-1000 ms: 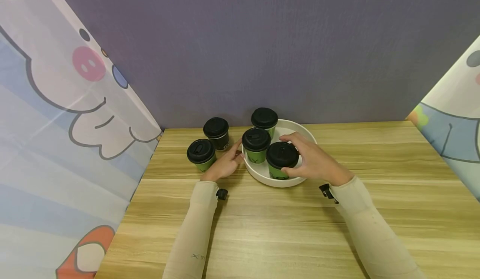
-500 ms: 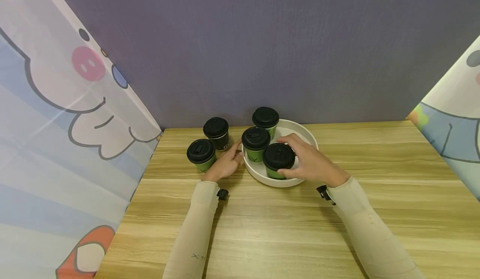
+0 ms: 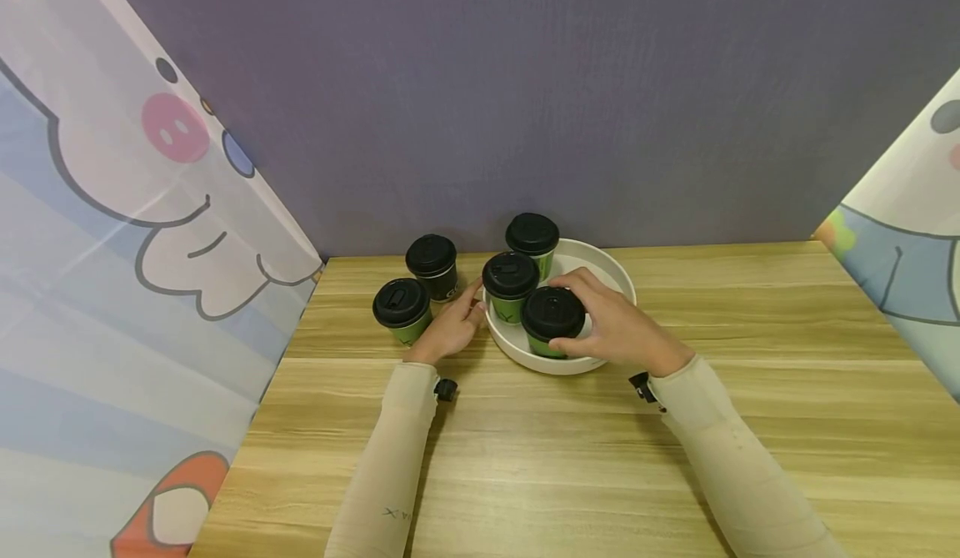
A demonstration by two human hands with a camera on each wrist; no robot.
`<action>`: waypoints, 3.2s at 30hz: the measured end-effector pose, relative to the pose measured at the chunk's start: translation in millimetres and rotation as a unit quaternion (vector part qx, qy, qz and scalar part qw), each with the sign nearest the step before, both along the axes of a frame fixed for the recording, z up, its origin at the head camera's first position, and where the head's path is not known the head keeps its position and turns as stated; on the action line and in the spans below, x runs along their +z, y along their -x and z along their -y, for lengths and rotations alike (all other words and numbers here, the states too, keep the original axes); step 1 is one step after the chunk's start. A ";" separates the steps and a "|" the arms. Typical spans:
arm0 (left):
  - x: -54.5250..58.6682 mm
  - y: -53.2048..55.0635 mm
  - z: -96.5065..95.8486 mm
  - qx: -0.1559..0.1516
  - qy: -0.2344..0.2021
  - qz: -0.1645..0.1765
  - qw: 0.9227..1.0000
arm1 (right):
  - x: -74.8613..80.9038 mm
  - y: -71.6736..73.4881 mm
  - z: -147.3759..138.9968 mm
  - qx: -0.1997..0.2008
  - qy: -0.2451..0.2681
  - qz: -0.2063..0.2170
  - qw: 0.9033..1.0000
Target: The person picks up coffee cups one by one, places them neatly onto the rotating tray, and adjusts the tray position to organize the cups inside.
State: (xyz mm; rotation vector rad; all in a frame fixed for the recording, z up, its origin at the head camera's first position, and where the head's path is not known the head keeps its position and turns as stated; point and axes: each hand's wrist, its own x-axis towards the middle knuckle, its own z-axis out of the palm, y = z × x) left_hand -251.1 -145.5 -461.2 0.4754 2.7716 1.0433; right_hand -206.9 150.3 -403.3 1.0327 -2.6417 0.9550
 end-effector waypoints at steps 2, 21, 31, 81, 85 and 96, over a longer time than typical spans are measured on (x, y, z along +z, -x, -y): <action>0.6 -0.2 -0.7 0.003 0.001 -0.001 1.000 | -0.5 -0.1 0.6 0.000 0.003 -0.002 1.000; 0.2 0.4 1.0 -0.041 -0.035 0.091 0.994 | -1.5 -1.3 4.5 -0.009 0.004 0.006 1.000; 2.9 -1.6 0.0 -0.045 -0.027 0.085 0.995 | 1.4 -1.3 1.4 -0.015 0.002 0.026 1.000; 2.1 -0.2 3.0 -0.038 -0.039 0.064 0.996 | -68.8 54.8 -96.7 -0.134 0.087 0.175 0.971; 3.2 -1.4 2.2 -0.034 -0.034 0.056 0.997 | -67.1 53.4 -97.2 -0.121 0.117 0.245 0.955; 7.6 -3.1 0.9 -0.033 -0.014 0.046 0.998 | -65.2 52.6 -100.6 -0.081 0.168 0.310 0.932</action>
